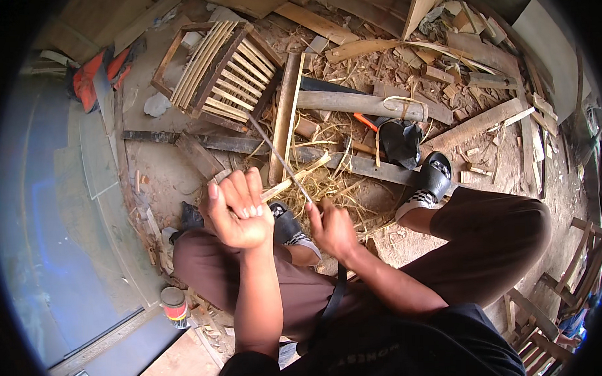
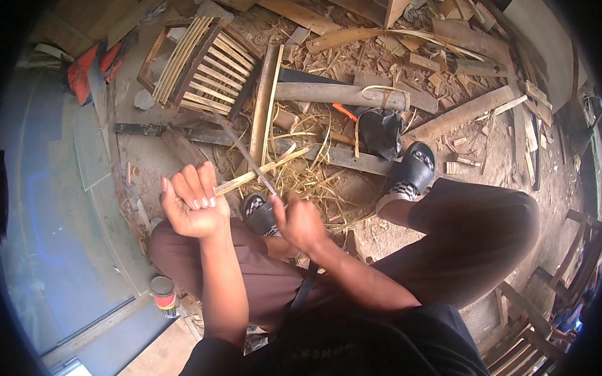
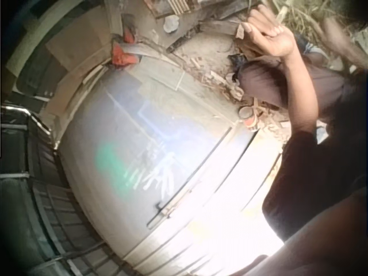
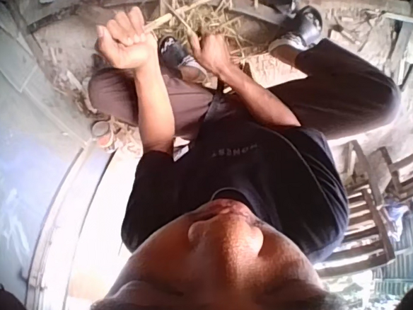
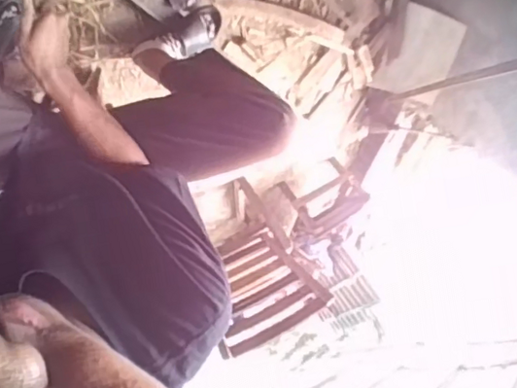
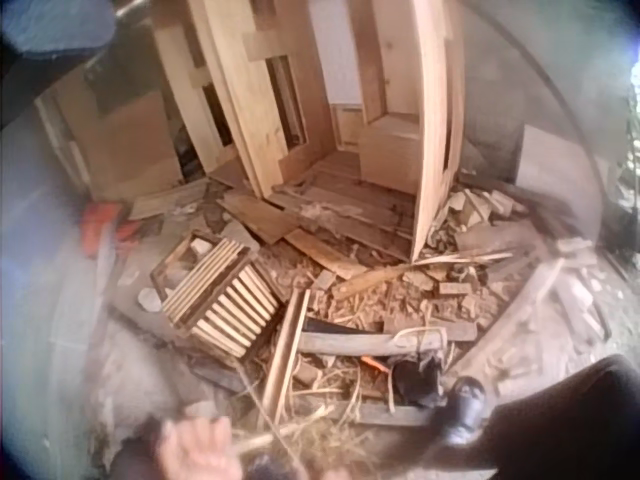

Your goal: The person sits on the floor and uses a knife to shave thin strips from a piece of bamboo. They hold the bamboo with one hand and carefully shave the surface with the other, producing thin shavings that accumulate on the floor.

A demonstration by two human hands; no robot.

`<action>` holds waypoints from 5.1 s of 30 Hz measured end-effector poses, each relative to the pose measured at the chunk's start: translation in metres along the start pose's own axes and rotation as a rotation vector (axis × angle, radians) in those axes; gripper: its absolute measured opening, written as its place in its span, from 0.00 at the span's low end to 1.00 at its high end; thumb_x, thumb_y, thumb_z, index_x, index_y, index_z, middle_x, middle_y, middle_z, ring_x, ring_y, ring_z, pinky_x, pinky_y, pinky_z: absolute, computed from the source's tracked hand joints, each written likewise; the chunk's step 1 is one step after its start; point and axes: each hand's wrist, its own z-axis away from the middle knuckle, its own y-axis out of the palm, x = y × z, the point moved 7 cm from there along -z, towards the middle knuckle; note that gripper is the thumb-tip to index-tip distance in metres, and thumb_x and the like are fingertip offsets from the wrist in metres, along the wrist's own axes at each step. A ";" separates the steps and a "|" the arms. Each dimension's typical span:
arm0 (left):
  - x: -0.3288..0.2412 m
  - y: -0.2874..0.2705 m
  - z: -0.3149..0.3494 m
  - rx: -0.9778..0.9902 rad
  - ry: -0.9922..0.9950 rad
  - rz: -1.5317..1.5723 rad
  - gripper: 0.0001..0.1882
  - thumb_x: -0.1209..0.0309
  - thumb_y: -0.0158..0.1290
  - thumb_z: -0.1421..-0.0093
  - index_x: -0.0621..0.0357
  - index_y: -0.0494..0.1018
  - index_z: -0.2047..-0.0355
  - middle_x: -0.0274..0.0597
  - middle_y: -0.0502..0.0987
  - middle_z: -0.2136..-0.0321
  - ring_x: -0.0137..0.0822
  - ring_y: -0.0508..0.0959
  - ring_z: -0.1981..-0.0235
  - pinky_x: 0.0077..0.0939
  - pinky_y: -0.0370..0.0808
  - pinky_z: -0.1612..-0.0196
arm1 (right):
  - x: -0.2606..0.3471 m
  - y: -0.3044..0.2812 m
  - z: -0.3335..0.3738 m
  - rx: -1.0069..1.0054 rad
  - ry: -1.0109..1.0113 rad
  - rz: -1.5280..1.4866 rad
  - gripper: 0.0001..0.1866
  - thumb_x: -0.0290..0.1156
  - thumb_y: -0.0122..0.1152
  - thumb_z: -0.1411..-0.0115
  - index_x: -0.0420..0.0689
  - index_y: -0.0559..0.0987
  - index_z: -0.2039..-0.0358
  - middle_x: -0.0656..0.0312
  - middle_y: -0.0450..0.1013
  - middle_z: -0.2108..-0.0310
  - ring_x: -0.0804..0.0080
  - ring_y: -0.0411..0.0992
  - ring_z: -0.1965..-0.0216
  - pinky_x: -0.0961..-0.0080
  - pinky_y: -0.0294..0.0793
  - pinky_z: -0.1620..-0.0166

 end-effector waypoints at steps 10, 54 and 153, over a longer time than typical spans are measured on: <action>0.004 0.015 0.001 0.063 -0.021 -0.001 0.27 0.64 0.35 0.27 0.48 0.56 0.87 0.30 0.55 0.91 0.25 0.51 0.90 0.23 0.54 0.77 | -0.143 0.022 -0.040 -0.002 0.356 0.154 0.38 0.56 0.39 0.28 0.29 0.81 0.68 0.31 0.76 0.74 0.33 0.79 0.66 0.44 0.79 0.59; 0.038 -0.037 -0.045 -0.062 -0.207 0.053 0.38 0.39 0.32 0.29 0.48 0.53 0.91 0.28 0.51 0.91 0.27 0.50 0.89 0.23 0.51 0.79 | -0.222 0.047 -0.073 -0.171 0.336 -0.095 0.40 0.61 0.50 0.33 0.30 0.73 0.80 0.45 0.71 0.81 0.60 0.74 0.75 0.56 0.70 0.67; 0.047 -0.047 0.038 0.373 -0.965 0.041 0.27 0.56 0.41 0.29 0.60 0.69 0.82 0.51 0.73 0.85 0.34 0.71 0.90 0.18 0.66 0.87 | -0.001 -0.085 -0.128 -0.246 0.234 -0.774 0.12 0.35 0.66 0.37 0.38 0.79 0.69 0.61 0.73 0.75 0.71 0.67 0.80 0.71 0.67 0.77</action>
